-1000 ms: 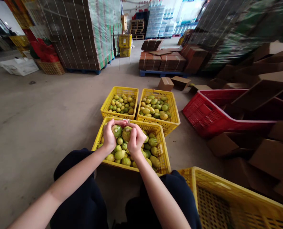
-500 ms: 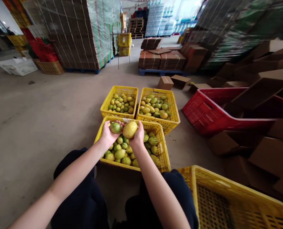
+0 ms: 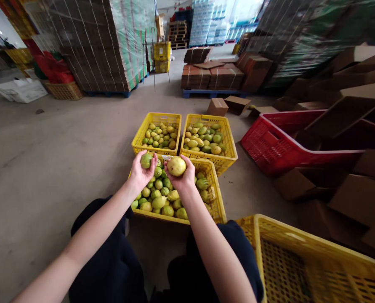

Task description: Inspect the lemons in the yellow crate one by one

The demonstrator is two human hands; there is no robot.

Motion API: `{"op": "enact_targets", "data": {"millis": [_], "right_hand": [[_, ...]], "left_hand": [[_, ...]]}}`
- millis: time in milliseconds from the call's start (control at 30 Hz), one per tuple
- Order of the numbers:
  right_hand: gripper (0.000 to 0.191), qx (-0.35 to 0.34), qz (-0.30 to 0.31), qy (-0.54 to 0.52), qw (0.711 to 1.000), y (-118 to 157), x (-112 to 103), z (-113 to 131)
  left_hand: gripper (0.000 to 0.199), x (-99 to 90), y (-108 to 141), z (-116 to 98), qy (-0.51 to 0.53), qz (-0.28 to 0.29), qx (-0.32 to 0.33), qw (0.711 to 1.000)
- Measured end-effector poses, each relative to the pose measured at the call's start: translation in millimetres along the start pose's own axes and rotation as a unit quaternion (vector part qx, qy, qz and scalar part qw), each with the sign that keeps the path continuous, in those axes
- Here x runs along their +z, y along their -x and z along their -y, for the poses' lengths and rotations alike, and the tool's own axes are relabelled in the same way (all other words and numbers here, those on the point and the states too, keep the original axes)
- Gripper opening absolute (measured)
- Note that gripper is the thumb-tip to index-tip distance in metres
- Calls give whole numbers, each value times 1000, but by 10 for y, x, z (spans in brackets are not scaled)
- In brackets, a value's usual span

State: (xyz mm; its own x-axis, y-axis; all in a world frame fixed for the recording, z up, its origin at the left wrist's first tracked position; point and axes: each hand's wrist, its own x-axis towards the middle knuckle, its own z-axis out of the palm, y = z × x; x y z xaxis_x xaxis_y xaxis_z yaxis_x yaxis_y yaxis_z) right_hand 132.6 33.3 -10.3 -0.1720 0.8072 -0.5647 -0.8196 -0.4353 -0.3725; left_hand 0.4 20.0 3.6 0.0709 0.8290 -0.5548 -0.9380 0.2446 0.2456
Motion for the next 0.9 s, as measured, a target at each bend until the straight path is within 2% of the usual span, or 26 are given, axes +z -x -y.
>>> {"op": "enact_targets", "data": {"millis": [133,300,533,700,900], "right_hand": [[19,31,-1,-12,999,8,-3,7],[22,50,-16,-4,999,27,14,21],[24,45,-11,-9,999,31,9,37],[23,43,-18,4,999,20,12,24],[15,-29,-59,5,998,8,5,22]], "left_hand": [[12,-39,-5,8,10,4,-47,999],[17,-25,-8,38,9,-3,-103,995],[24,-9,-5,58,-7,-4,-90,996],[22,-29,-43,66,-26,9,-68,997],[18,-28,1,82,-80,51,-43,995]]}}
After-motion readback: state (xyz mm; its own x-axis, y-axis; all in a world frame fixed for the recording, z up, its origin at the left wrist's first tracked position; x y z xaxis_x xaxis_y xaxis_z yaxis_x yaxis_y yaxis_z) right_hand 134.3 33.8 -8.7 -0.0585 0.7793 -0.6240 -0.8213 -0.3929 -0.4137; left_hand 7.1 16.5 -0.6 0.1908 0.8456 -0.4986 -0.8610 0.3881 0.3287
